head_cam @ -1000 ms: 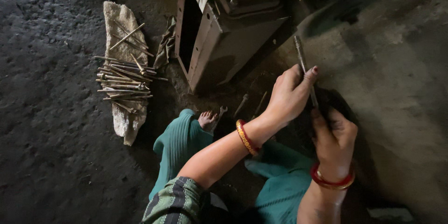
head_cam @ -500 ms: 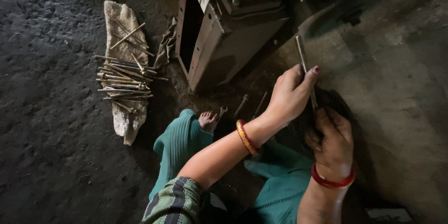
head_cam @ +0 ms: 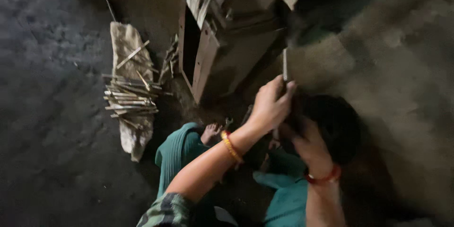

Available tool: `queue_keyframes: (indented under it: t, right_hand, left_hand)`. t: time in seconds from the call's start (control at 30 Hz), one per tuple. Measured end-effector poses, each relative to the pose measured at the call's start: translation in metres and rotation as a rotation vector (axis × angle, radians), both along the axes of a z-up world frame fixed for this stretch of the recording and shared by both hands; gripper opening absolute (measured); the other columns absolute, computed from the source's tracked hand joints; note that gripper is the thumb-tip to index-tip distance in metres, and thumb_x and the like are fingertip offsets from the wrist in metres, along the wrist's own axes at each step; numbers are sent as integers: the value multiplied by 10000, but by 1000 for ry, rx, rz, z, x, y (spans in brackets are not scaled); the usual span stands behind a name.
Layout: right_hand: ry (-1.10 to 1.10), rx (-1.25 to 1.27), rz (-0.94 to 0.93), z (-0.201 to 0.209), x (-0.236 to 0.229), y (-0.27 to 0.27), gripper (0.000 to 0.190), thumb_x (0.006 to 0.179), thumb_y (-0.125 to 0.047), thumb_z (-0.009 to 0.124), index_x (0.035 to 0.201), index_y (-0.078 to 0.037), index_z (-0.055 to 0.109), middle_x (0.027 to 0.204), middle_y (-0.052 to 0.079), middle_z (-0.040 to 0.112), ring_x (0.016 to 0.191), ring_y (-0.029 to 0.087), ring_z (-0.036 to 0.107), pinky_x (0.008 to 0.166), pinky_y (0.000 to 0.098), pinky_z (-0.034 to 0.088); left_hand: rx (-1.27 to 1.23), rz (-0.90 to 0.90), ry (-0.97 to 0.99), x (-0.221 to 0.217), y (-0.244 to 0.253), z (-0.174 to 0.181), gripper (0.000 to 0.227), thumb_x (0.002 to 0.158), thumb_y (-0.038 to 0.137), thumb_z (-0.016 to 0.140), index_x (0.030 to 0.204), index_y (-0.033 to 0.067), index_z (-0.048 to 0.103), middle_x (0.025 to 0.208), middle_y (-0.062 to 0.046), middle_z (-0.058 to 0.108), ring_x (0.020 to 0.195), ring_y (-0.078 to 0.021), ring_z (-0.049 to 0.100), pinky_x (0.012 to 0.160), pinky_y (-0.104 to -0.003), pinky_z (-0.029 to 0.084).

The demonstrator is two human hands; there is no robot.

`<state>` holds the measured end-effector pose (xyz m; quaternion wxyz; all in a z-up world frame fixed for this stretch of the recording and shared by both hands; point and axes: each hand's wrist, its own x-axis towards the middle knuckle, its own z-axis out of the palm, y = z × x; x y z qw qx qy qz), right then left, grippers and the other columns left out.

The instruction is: The person sits on the floor and uses a bench grinder to smooth and shape metal rods. They hold each rod with both hands, pressing it against the spinning wheel, then rotate it to grind different sides. Finished rods are placed on a cloth nearby.

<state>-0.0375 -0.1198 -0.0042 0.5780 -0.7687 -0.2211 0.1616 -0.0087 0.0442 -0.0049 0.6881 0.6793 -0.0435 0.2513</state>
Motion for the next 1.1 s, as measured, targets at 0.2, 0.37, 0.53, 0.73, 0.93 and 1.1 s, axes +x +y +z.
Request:
queue_keyframes:
  t: [0.2,0.37,0.53,0.73,0.93,1.1]
  right_hand:
    - [65,285,167,-107,25,52,577,921,-250,645,1415,-92,393,1123,0,651,954,92,625,819,293,554]
    - [225,492,269,-164,40,109,411,951,-152,729,1264,84,606,976,164,660,874,215,606,734,381,517]
    - [-40,480,131,-141,33,140,386,979,-123,673,1324,29,588,1234,121,670,1099,180,623,906,339,506]
    - [170,514,234,-112,33,153,298,975,-96,673,1244,28,646,1142,126,704,996,177,646,819,343,519]
    - [151,465,201,-115,40,153,276,969,-86,669,1220,28,652,1119,123,710,979,175,655,809,342,529]
    - [128,401,193,-116,44,159,259,963,-78,666,1199,27,657,1100,121,716,965,174,662,801,340,538]
  left_hand:
    - [283,-43,91,-19,50,-16,184,993,197,607,1047,25,642,832,-182,702,761,-335,703,633,-397,541]
    - [395,156,98,-10,56,-9,227,1063,206,584,1011,-13,619,669,-187,549,581,-322,471,542,-398,422]
    - [486,290,102,-5,58,5,270,1054,193,568,910,-33,598,612,-169,513,508,-296,436,503,-407,379]
    - [482,311,90,-1,63,9,307,1060,163,528,822,-26,568,535,-122,447,448,-211,393,471,-376,301]
    - [417,266,57,6,65,6,296,1065,145,496,834,-23,573,552,-72,446,481,-116,383,454,-350,277]
    - [442,290,-28,5,65,2,298,1095,161,510,877,-32,572,608,-64,422,570,-109,369,509,-334,307]
